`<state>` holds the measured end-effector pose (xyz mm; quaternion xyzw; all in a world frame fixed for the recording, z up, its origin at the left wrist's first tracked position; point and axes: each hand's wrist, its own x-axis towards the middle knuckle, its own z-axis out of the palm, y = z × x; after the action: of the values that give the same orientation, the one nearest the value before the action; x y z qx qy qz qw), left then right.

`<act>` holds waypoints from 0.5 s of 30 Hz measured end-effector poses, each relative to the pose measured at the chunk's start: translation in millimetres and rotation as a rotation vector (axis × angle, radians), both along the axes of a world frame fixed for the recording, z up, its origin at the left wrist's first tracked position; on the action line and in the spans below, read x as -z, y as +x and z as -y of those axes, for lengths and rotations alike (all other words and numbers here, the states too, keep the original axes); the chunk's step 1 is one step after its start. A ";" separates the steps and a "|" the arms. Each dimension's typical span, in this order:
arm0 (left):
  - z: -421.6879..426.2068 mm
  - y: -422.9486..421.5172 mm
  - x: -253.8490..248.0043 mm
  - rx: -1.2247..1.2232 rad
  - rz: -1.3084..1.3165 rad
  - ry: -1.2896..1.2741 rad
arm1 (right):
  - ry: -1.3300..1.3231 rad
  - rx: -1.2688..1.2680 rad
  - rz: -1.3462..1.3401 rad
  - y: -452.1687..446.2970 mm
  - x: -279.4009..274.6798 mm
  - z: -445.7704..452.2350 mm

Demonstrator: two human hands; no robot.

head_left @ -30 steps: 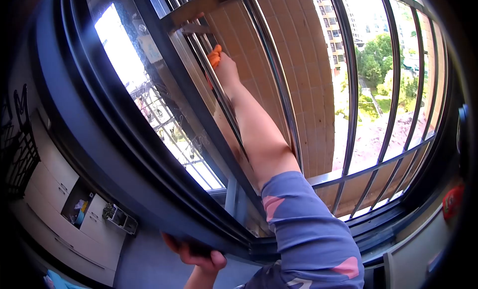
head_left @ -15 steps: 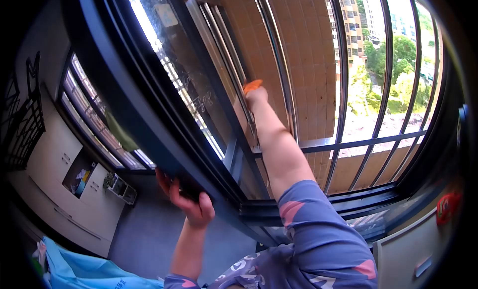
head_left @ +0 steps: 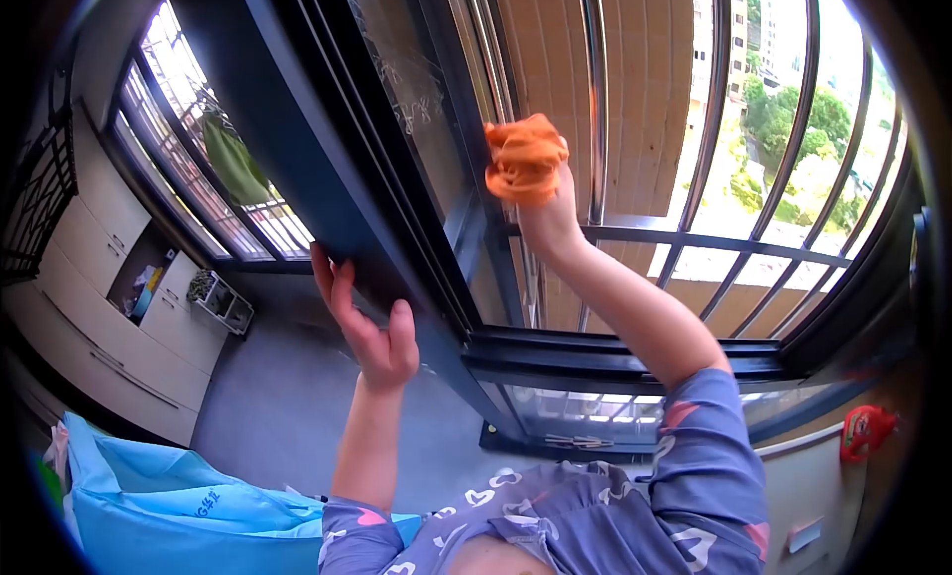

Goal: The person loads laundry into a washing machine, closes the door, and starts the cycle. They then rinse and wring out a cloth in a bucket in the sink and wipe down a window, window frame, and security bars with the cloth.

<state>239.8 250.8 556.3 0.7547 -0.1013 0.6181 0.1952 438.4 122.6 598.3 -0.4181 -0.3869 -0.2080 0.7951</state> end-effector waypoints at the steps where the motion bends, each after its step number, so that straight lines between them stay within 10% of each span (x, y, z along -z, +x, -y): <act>1: -0.9 -3.6 2.3 -0.006 -0.025 0.013 | -0.296 -0.154 0.015 -11.2 -5.2 25.2; 6: 14.8 -21.1 17.1 0.126 0.049 -0.045 | -0.146 -1.318 -0.832 -29.1 34.4 93.6; 9: 31.1 -27.1 16.5 0.250 0.080 0.040 | -0.013 -1.391 -0.802 -54.8 44.7 146.4; 15: 59.6 -1.6 37.1 0.868 -0.019 -0.013 | 0.251 -0.736 -0.897 -163.5 87.2 247.6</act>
<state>238.2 191.2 519.2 0.6465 -0.4037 0.4722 0.4427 274.9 -125.0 511.1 -0.2064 -0.1049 0.2343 0.9442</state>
